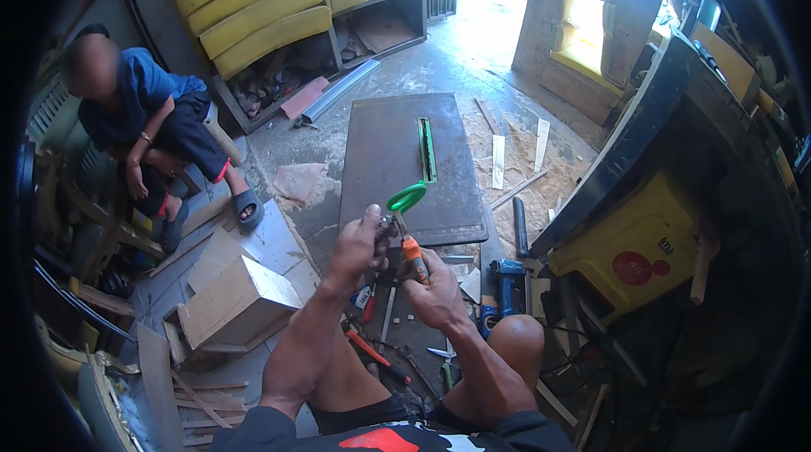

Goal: The person attaches a metal nozzle to the end of a green coiled air hose using a wrench to tighten the connection.

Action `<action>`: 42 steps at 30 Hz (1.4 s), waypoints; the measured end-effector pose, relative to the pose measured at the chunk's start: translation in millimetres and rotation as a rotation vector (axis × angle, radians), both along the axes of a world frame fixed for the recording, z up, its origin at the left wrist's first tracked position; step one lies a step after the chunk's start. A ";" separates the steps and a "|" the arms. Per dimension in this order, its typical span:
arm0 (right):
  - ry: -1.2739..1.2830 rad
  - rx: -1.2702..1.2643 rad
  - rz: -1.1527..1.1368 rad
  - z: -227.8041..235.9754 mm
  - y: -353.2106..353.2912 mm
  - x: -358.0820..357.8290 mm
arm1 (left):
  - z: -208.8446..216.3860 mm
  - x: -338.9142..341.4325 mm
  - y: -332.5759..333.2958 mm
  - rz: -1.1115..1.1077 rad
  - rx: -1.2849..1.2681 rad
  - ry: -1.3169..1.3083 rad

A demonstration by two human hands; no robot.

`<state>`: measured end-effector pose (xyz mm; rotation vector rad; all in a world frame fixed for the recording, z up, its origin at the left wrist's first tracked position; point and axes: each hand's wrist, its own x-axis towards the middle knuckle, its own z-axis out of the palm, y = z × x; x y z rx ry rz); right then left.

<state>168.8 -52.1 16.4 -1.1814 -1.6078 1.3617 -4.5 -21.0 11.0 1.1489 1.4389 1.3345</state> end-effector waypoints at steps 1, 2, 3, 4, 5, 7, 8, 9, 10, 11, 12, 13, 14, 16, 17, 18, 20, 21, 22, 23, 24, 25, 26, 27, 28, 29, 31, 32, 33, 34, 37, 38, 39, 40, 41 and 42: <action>0.015 -0.054 -0.010 -2.5 0.9 2.9 | 0.3 3.5 1.5 0.016 0.069 0.102; 0.030 -0.108 -0.019 -3.5 1.6 5.4 | 1.6 6.3 3.0 0.046 0.252 0.289; 0.011 -0.095 -0.017 -2.6 1.2 6.4 | 2.8 8.3 2.8 0.083 0.431 0.471; -0.009 -0.082 -0.014 -0.7 0.3 7.3 | 4.7 10.1 2.1 0.121 0.611 0.653; -0.031 -0.070 -0.011 1.2 -0.5 8.1 | 7.4 10.2 -0.4 0.128 0.605 0.679; 0.020 -0.094 0.017 7.4 -1.9 9.5 | 12.5 9.4 -5.6 0.060 0.398 0.553; 0.045 -0.106 0.031 8.7 -2.6 9.9 | 13.0 7.3 -7.6 0.027 0.295 0.489; 0.017 0.053 0.040 9.6 -3.2 7.4 | 11.5 -3.3 -7.7 -0.055 0.139 0.077; -0.014 0.212 0.045 9.1 -2.8 7.2 | 5.9 -14.7 -5.2 -0.138 -0.021 -0.339; -0.045 0.370 0.050 9.4 -2.7 7.2 | 1.8 -21.1 -3.3 -0.217 -0.184 -0.754; -0.034 0.262 0.047 9.2 -2.8 9.6 | 7.1 -17.0 -3.5 -0.188 -0.260 -0.687; -0.022 0.156 0.039 12.0 -3.7 11.1 | 20.8 -11.4 -5.2 -0.163 -0.335 -0.618; -0.008 0.050 0.031 13.6 -4.2 12.2 | 24.2 -3.6 -5.5 -0.121 -0.233 -0.422; 0.009 -0.049 0.003 10.6 -4.3 7.5 | 25.3 11.1 -7.6 0.033 0.114 0.122; 0.016 -0.099 -0.011 9.2 -4.3 5.2 | 23.5 15.3 -8.6 0.117 0.376 0.456; 0.016 -0.093 0.001 10.3 -3.9 5.0 | 24.7 14.8 -9.4 0.114 0.370 0.463; 0.012 -0.083 0.025 12.2 -3.4 4.6 | 25.8 12.8 -10.9 0.108 0.357 0.477; 0.020 -0.018 0.037 12.9 -3.4 5.4 | 25.7 10.9 -10.8 0.051 0.168 0.139; 0.028 0.047 0.048 13.5 -3.8 5.8 | 25.7 5.8 -10.5 -0.007 -0.020 -0.199; 0.036 0.112 0.060 13.8 -4.0 6.6 | 25.7 1.5 -10.5 -0.067 -0.209 -0.536; 0.025 0.090 0.058 12.8 -3.8 6.3 | 27.1 -2.6 -10.6 -0.093 -0.247 -0.518; 0.015 0.068 0.055 11.3 -3.3 6.2 | 29.5 -5.9 -11.2 -0.119 -0.286 -0.500; 0.004 0.047 0.051 10.5 -2.6 6.4 | 30.8 -7.1 -11.0 -0.146 -0.323 -0.480; 0.025 0.008 0.044 9.4 -2.4 3.1 | 21.6 -5.2 -12.5 -0.153 -0.144 -0.280; 0.035 -0.029 0.031 9.3 -1.4 4.1 | 16.5 -1.0 -9.4 -0.091 -0.025 -0.093; 0.046 -0.066 0.018 9.1 -0.8 4.2 | 12.5 2.7 -6.8 -0.028 0.094 0.095; -0.001 0.001 0.039 11.0 -2.6 5.2 | 15.6 4.2 -5.9 0.066 0.159 0.270; -0.024 0.035 0.049 11.6 -3.2 5.6 | 18.0 1.1 -4.5 0.062 -0.010 0.140; -0.039 0.048 0.052 11.9 -2.9 6.7 | 20.3 -2.7 -2.6 0.059 -0.175 0.005; -0.054 0.061 0.054 12.1 -2.6 7.6 | 22.9 -6.9 -1.4 0.053 -0.340 -0.130; -0.052 0.020 0.056 10.0 -1.5 5.9 | 8.6 -7.6 -1.9 0.010 -0.014 0.123; -0.026 -0.048 0.052 5.6 -0.3 4.8 | -0.2 -4.5 -2.0 0.033 0.189 0.293; -0.004 -0.121 0.045 3.3 -0.1 5.1 | 13.3 3.7 -10.1 0.076 0.272 0.361; -0.014 -0.056 0.052 4.1 -0.6 5.1 | 8.2 1.7 -7.2 0.100 0.214 0.380; -0.024 0.008 0.061 8.1 -1.0 4.5 | -0.1 -2.8 -1.7 0.125 0.155 0.399; -0.036 0.073 0.072 11.3 -1.1 5.5 | 2.5 -4.4 0.7 0.154 0.096 0.416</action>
